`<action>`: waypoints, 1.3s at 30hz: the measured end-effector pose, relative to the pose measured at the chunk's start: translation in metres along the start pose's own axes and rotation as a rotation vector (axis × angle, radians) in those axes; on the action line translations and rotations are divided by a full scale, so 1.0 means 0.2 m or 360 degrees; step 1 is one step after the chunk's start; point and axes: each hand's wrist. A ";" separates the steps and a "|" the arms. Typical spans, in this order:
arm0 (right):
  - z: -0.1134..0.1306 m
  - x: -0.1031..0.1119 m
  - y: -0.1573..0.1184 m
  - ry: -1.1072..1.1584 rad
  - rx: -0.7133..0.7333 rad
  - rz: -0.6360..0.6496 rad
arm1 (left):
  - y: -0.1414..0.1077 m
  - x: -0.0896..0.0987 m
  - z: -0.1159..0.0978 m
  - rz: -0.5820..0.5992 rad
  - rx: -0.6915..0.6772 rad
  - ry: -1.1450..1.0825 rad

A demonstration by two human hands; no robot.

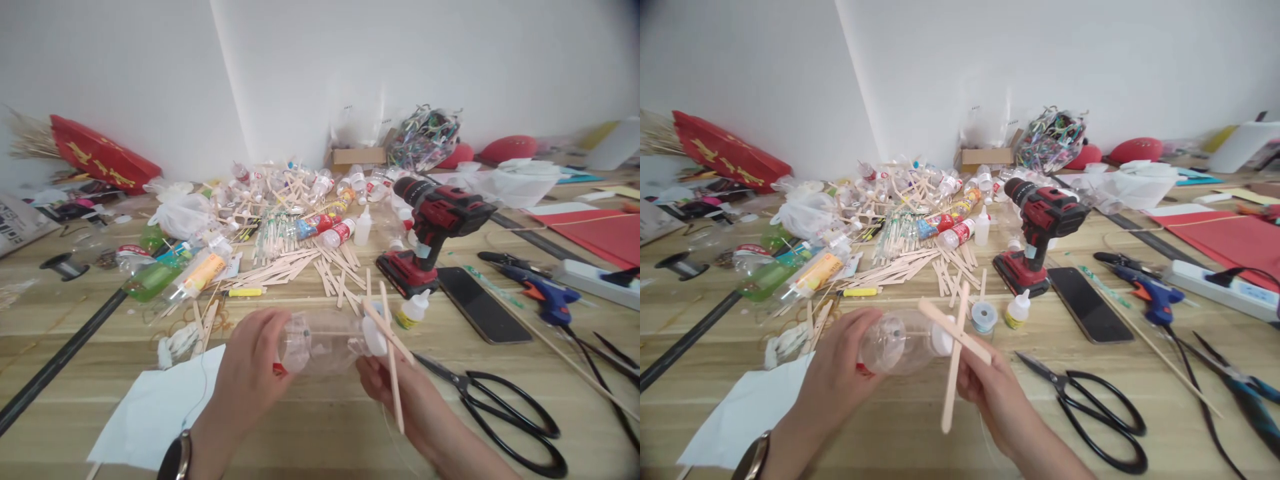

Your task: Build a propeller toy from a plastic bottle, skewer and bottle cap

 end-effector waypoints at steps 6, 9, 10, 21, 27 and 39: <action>0.08 0.04 0.02 -0.0085 0.0255 -0.0188 | 0.00 0.02 0.05 0.0017 0.0082 0.0005; 0.13 0.06 0.03 -0.0056 0.0298 -0.0317 | 0.01 0.03 0.07 0.0073 0.0083 -0.0039; 0.15 0.06 0.03 -0.0026 0.0303 -0.0374 | 0.01 0.04 0.08 0.0073 0.0074 -0.0052; 0.37 0.22 0.06 0.0455 0.0661 -0.0816 | 0.04 0.05 0.24 -0.0089 0.0182 -0.0241; 0.46 0.25 0.03 0.0543 0.0862 -0.0928 | 0.05 0.04 0.27 -0.0161 0.0166 -0.0232; 0.37 0.21 0.07 0.0432 0.0673 -0.0828 | 0.06 0.03 0.25 -0.0159 0.0132 -0.0110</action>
Point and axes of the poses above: each hand's wrist, its own y-axis towards the middle knuckle, its own x-axis out of the back of the hand, z = x × y, and after that the axes turned 15 degrees about x, right-handed
